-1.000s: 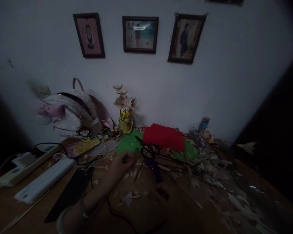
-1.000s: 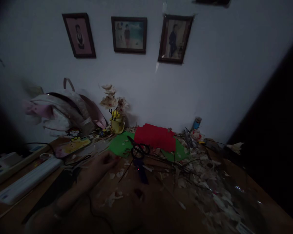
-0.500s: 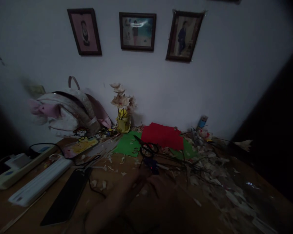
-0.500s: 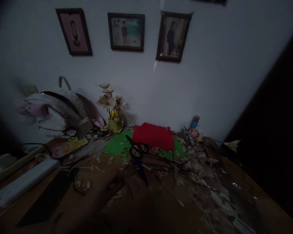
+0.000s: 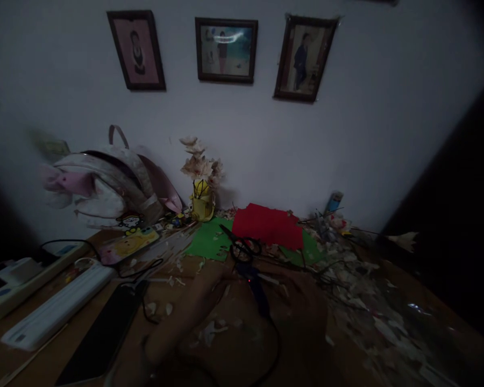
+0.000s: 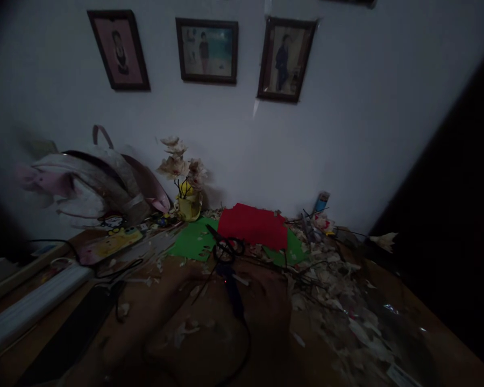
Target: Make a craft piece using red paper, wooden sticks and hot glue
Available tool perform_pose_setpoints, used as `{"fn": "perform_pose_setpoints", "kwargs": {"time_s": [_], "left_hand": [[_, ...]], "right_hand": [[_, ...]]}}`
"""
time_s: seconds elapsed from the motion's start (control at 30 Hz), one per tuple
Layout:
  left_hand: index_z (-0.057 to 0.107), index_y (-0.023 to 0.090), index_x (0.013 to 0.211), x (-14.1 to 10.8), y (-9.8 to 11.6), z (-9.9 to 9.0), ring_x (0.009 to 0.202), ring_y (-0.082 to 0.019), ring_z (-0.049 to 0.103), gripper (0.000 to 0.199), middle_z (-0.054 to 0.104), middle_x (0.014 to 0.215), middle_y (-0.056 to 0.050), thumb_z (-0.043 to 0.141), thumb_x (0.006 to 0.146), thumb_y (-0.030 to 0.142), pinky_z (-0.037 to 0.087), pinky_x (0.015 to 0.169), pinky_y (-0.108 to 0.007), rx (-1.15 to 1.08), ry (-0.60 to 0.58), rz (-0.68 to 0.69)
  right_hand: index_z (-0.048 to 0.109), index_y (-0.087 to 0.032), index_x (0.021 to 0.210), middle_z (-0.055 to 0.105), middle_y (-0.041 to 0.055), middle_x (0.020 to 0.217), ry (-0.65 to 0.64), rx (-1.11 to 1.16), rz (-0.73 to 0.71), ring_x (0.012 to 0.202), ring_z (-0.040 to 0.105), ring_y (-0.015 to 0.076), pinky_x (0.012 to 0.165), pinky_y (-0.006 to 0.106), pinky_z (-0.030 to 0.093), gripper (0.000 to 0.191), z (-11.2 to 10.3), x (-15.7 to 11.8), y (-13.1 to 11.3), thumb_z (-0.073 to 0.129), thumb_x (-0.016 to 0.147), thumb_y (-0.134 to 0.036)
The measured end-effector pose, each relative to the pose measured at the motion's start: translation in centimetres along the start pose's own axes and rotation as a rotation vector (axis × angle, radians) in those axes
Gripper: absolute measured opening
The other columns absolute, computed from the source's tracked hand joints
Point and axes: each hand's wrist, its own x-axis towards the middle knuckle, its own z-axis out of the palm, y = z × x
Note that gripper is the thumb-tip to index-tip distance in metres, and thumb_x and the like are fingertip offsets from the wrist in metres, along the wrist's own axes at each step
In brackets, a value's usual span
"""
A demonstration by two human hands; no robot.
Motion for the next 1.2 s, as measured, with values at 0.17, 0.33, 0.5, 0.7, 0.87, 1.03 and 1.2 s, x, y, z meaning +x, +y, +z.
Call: {"fn": "perform_pose_setpoints", "kwargs": {"time_s": [0.17,0.33,0.5,0.7,0.87,1.03,1.2], "left_hand": [[0.059,0.024,0.101,-1.8,-2.1,1.8,0.089,-0.017,0.061,0.027,0.067,0.097,-0.004,0.041,0.085,0.011,0.048,0.076,-0.027,-0.014,0.042,0.08],[0.057,0.024,0.105,-3.4,-2.6,1.9,0.096,-0.018,0.058,0.031,0.064,0.102,-0.007,0.04,0.085,0.008,0.046,0.082,-0.032,0.12,0.056,0.139],[0.056,0.024,0.109,-3.7,-3.0,2.1,0.093,-0.019,0.057,0.034,0.064,0.1,-0.007,0.041,0.083,0.008,0.046,0.079,-0.031,0.214,0.063,0.197],[0.056,0.023,0.103,-3.2,-1.6,1.8,0.087,-0.017,0.058,0.029,0.064,0.094,-0.006,0.041,0.084,0.007,0.046,0.074,-0.027,0.226,0.075,0.263],[0.057,0.022,0.102,-3.2,-1.0,1.7,0.086,-0.017,0.059,0.029,0.064,0.093,-0.006,0.041,0.083,0.007,0.046,0.074,-0.027,0.219,0.085,0.243],[0.057,0.022,0.099,-3.2,-1.3,1.8,0.083,-0.016,0.059,0.027,0.065,0.091,-0.005,0.041,0.083,0.006,0.046,0.072,-0.026,0.22,0.124,0.252],[0.057,0.022,0.101,-3.4,-1.6,1.7,0.086,-0.017,0.059,0.027,0.065,0.093,-0.006,0.039,0.085,0.009,0.046,0.074,-0.028,0.224,0.121,0.229]], "right_hand": [[0.067,-0.022,0.079,0.069,0.003,0.077,-0.094,0.084,0.085,0.072,0.064,0.0161,0.063,0.026,0.051,0.008,0.6,-1.5,0.5,0.059,0.079,-0.022],[0.07,-0.024,0.085,0.072,0.0012,0.082,-0.167,0.155,0.102,0.074,0.066,0.0156,0.065,0.024,0.053,0.012,0.8,-2.3,1.5,0.062,0.077,-0.02],[0.07,-0.025,0.088,0.072,0.0018,0.081,-0.171,0.126,0.004,0.072,0.066,0.0162,0.064,0.026,0.054,0.016,0.8,-2.3,1.2,0.06,0.078,-0.018],[0.069,-0.023,0.081,0.07,0.0026,0.077,-0.286,0.195,0.106,0.072,0.065,0.0163,0.061,0.025,0.053,0.012,0.9,-2.2,0.5,0.057,0.081,-0.024],[0.068,-0.021,0.076,0.068,0.0026,0.071,-0.259,0.175,0.106,0.062,0.062,0.0147,0.053,0.022,0.05,0.01,0.9,-1.9,0.1,0.059,0.077,-0.026],[0.069,-0.022,0.08,0.069,0.0019,0.071,-0.304,0.232,0.09,0.066,0.064,0.015,0.059,0.024,0.051,0.011,0.7,-1.7,-0.4,0.059,0.078,-0.023],[0.07,-0.024,0.082,0.07,0.0024,0.079,-0.305,0.257,0.176,0.073,0.065,0.0168,0.062,0.025,0.052,0.011,0.9,-2.2,-0.2,0.06,0.078,-0.027]]}}
